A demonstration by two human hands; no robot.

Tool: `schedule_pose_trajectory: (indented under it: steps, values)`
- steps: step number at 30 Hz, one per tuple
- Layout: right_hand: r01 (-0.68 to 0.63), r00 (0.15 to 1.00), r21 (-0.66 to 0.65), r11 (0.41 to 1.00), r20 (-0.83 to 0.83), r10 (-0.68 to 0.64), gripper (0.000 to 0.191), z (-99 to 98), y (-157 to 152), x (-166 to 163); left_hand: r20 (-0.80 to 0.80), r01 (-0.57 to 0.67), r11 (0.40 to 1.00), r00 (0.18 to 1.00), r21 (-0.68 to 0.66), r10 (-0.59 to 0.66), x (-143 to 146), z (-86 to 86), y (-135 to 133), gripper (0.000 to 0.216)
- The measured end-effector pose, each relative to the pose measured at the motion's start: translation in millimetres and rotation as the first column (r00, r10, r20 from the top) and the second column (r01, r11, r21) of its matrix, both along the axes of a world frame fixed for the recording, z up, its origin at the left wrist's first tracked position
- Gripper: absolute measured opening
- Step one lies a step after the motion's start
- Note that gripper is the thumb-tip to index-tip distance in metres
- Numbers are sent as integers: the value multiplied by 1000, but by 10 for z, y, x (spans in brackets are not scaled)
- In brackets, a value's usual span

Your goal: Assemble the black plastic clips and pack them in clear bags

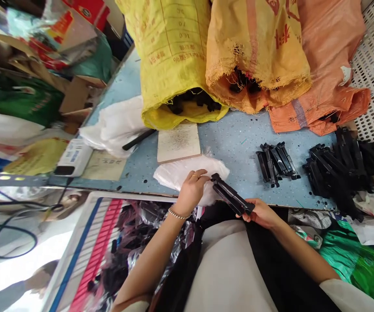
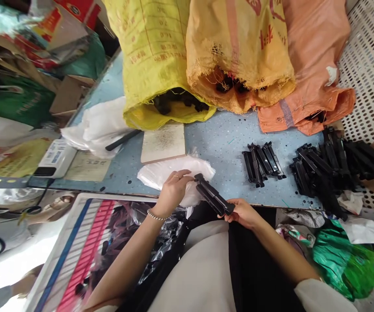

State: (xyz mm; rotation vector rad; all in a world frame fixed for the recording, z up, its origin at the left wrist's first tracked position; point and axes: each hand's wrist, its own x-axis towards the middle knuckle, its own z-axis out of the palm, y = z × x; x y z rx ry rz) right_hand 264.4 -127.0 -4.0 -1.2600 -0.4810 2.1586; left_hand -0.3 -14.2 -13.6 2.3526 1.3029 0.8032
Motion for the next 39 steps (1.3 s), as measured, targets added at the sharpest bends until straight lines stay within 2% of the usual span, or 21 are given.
schedule_pose_trajectory:
  steps: [4, 8, 11, 13, 15, 17, 19, 21, 23, 25, 27, 30, 32, 34, 36, 37, 39]
  values:
    - [8, 997, -28, 1000, -74, -10, 25, -80, 11, -83, -12, 30, 999, 999, 42, -29, 25, 45, -55, 44]
    - [102, 967, -146, 984, -220, -132, 23, -181, 80, -186, 12, 116, 991, 993, 61, -117, 124, 224, -272, 63]
    - [198, 913, -203, 959, -318, -256, 18, -258, 125, -238, 3, 246, 967, 969, 68, -246, 209, 309, -433, 70]
    - [227, 837, -248, 942, -444, -319, 15, -279, 122, -257, 27, 294, 953, 955, 68, -296, 238, 305, -477, 71]
    - [227, 737, -298, 927, -571, -363, 17, -272, 98, -281, 79, 232, 969, 968, 87, -239, 246, 266, -475, 71]
    - [239, 678, -314, 919, -623, -389, 18, -247, 77, -323, 129, 115, 985, 983, 130, -132, 256, 218, -466, 71]
    - [268, 710, -278, 923, -590, -384, 16, -215, 84, -371, 149, 92, 977, 981, 190, -121, 282, 178, -481, 72]
    - [308, 791, -189, 933, -493, -361, 13, -172, 125, -395, 146, 164, 955, 968, 247, -204, 309, 150, -509, 72]
    - [347, 838, -107, 932, -411, -360, 14, -113, 179, -375, 145, 170, 949, 966, 267, -214, 313, 125, -513, 72]
    - [365, 831, -95, 926, -415, -370, 14, -40, 217, -325, 158, 66, 966, 982, 251, -108, 288, 92, -474, 71]
    - [358, 784, -130, 925, -496, -373, 19, 26, 218, -283, 177, -45, 974, 984, 223, 5, 260, 55, -411, 69]
    - [317, 738, -150, 937, -581, -343, 23, 71, 176, -294, 215, -98, 975, 975, 198, 54, 273, 30, -365, 69]
    - [297, 776, -126, 947, -546, -316, 22, 62, 160, -336, 223, -83, 976, 974, 200, 37, 321, 53, -403, 70]
    - [333, 846, -53, 941, -425, -323, 23, 42, 178, -372, 205, 15, 970, 976, 241, -66, 378, 106, -488, 71]
    - [379, 914, 110, 919, -198, -353, 26, 34, 224, -380, 185, 162, 943, 958, 292, -221, 424, 171, -583, 73]
    - [380, 925, 198, 904, -78, -372, 26, 39, 249, -373, 185, 211, 928, 943, 307, -276, 441, 200, -623, 73]
    - [350, 912, 318, 881, 100, -398, 25, 69, 284, -347, 202, 241, 927, 931, 286, -305, 468, 237, -673, 72]
